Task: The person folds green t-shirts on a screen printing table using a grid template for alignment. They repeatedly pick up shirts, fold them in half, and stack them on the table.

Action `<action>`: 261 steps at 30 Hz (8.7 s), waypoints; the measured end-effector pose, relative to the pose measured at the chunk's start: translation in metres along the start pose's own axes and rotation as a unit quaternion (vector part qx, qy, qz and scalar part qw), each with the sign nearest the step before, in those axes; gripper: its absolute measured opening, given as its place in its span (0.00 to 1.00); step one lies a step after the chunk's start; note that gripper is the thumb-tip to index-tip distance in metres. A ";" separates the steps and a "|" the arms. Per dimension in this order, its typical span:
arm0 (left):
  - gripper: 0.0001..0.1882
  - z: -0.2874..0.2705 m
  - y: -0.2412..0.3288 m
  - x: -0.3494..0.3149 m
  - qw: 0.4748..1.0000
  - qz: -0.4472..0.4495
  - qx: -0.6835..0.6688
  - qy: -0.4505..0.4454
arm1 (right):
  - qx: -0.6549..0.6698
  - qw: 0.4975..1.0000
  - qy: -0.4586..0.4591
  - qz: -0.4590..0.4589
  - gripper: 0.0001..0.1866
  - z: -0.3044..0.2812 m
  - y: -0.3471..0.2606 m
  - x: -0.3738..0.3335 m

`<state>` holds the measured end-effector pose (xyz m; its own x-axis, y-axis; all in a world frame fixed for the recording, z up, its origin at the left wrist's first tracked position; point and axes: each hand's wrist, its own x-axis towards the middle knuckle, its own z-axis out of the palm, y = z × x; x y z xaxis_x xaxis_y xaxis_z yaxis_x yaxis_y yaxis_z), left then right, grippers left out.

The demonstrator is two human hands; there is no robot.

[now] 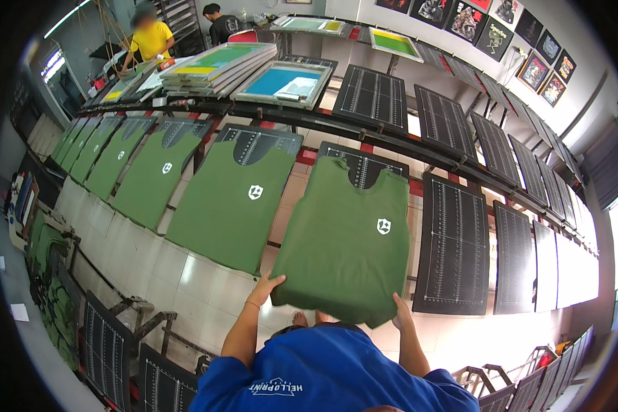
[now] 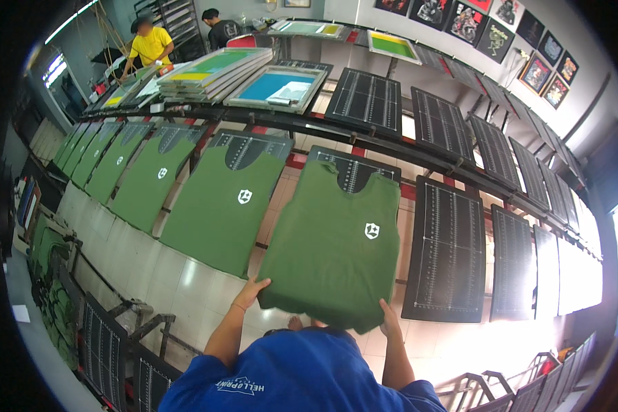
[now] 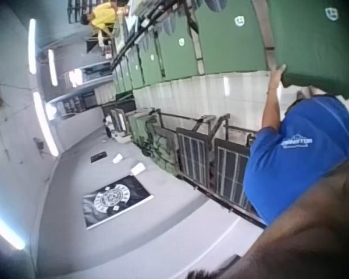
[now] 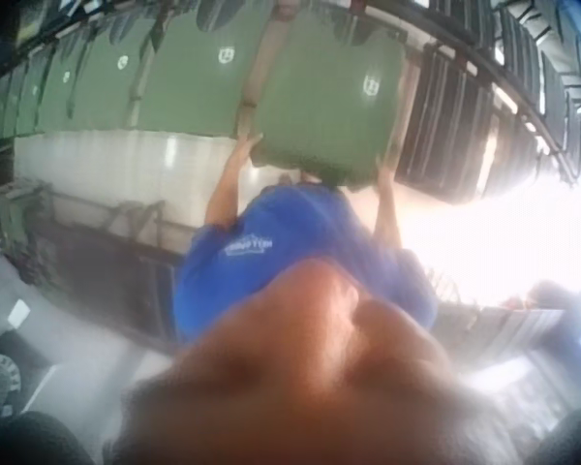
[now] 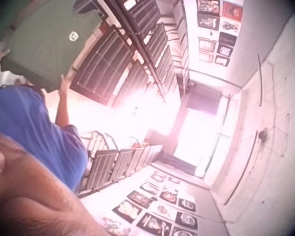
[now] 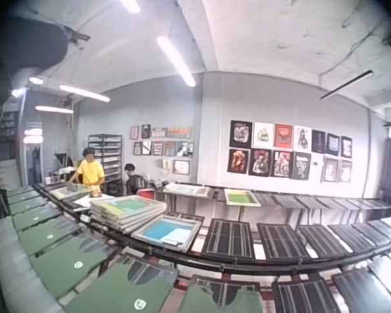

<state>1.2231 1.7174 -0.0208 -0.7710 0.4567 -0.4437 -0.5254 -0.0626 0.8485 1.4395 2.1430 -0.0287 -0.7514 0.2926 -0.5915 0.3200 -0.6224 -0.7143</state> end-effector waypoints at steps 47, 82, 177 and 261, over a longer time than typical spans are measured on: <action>0.14 -0.308 0.564 -0.029 0.938 0.312 -0.080 -0.125 | -0.042 0.908 -0.037 -0.416 0.13 0.612 -0.206 -0.044; 0.31 -0.499 0.167 -0.045 0.978 -0.049 0.201 -0.022 | -0.191 0.974 0.123 0.020 0.25 0.444 0.199 0.013; 0.22 -0.936 0.415 -0.047 0.989 0.079 0.108 0.057 | -0.051 0.991 0.062 -0.106 0.23 1.013 0.300 0.037; 0.20 -1.314 0.782 -0.091 0.970 0.236 0.060 -0.005 | -0.146 0.928 0.117 -0.323 0.21 1.477 0.316 0.044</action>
<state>0.4101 0.4609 0.3045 -0.9116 0.4111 0.0050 -0.0686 -0.1640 0.9841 0.6546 0.8871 0.2722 -0.7057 0.7070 -0.0463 0.0158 -0.0496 -0.9986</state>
